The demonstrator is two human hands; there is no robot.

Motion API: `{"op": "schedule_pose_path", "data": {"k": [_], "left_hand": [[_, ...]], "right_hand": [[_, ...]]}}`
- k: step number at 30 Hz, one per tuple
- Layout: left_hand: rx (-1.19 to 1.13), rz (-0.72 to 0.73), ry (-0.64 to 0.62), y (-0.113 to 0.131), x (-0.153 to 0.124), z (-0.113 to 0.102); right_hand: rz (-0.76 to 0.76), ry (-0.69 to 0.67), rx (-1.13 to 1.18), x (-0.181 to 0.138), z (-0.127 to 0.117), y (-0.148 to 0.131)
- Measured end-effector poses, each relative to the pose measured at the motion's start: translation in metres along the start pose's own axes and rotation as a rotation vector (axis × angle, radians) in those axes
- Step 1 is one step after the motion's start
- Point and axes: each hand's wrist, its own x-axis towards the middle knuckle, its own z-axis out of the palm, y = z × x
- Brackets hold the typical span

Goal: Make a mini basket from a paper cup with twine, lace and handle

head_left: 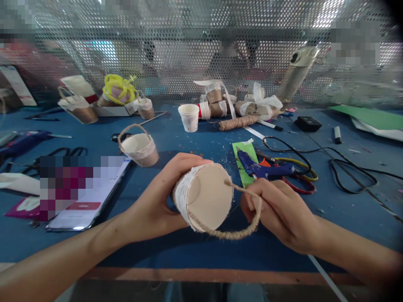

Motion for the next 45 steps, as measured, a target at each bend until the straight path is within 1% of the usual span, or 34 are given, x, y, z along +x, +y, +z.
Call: {"op": "schedule_pose_path", "data": {"k": [6,8,11,13,16,21,26,30,34,37,42,45], "left_hand": [[-0.033,-0.018,-0.013,-0.001,-0.002,0.001],[-0.039,-0.02,-0.022,-0.002,-0.003,0.002],[-0.049,-0.015,-0.025,-0.003,-0.004,0.003],[-0.051,-0.015,-0.028,-0.004,-0.005,0.003],[-0.031,-0.017,-0.024,-0.006,-0.005,0.004],[0.053,-0.07,-0.051,-0.005,-0.006,0.004],[0.13,-0.067,-0.07,-0.003,-0.007,0.002],[0.235,-0.039,-0.085,0.002,-0.007,0.0],[0.278,-0.028,-0.093,0.004,-0.007,-0.001],[0.271,-0.035,-0.098,0.003,-0.008,0.0],[0.184,-0.049,-0.063,-0.002,-0.007,0.001],[0.168,-0.053,-0.05,-0.004,-0.005,0.001]], "right_hand": [[-0.044,0.06,-0.134,-0.001,0.006,0.003],[-0.071,0.061,-0.188,0.002,0.006,0.002],[-0.128,0.097,-0.27,0.006,0.007,-0.001],[-0.164,0.126,-0.28,0.008,0.007,-0.002],[-0.182,0.1,-0.246,0.009,0.007,-0.002],[-0.164,0.052,-0.208,0.007,0.007,0.001],[-0.127,0.045,-0.19,0.004,0.007,0.001],[-0.029,0.035,-0.163,0.002,0.008,0.003],[0.062,0.033,-0.1,0.001,0.009,0.007],[0.051,0.051,-0.169,0.001,0.006,0.008],[-0.024,0.073,-0.323,0.006,0.004,0.003],[-0.02,0.074,-0.321,0.008,0.005,0.0]]}}
